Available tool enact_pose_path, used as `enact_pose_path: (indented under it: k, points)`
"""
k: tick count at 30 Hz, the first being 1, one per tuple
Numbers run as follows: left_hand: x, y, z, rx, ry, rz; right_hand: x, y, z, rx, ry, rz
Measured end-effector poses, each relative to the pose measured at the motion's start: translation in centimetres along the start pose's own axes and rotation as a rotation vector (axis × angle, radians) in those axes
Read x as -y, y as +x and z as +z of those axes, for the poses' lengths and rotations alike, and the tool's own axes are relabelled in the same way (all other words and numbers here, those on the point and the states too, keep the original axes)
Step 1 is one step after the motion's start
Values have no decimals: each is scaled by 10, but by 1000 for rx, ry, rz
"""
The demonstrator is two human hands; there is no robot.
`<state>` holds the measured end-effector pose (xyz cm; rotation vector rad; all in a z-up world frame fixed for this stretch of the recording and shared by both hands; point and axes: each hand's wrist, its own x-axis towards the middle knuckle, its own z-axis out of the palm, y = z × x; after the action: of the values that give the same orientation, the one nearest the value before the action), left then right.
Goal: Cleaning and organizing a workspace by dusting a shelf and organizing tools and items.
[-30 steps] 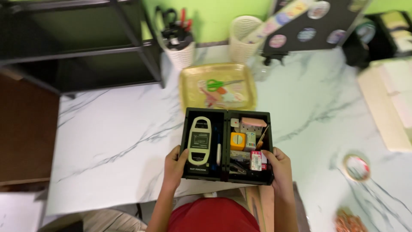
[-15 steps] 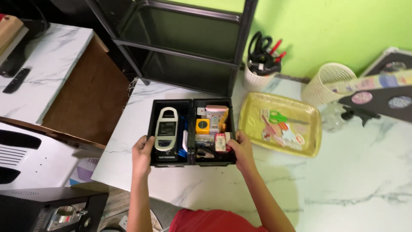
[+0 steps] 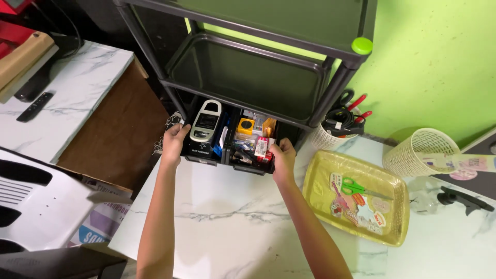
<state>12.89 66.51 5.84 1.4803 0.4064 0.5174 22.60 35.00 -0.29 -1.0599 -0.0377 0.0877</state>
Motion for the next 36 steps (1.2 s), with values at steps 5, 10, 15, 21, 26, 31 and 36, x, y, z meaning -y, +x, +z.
enact_pose_path:
  k: [5, 10, 15, 21, 26, 31, 36]
  points:
    - [40, 61, -3, 25, 96, 8, -14, 23, 7, -70, 28, 4]
    - [25, 71, 9, -135, 276, 22, -30, 45, 15, -130, 34, 19]
    - [35, 31, 18, -250, 426, 151, -29, 59, 32, -111, 132, -66]
    - [61, 0, 35, -195, 73, -38, -37, 63, 31, -128, 47, -102]
    - [71, -1, 37, -200, -59, -42, -29, 52, 16, -27, -77, -79]
    - [90, -28, 55, -168, -163, -39, -11, 22, -2, 16, -303, -30]
    - [92, -64, 74, -87, -231, -207, -25, -8, -13, 180, -496, -261]
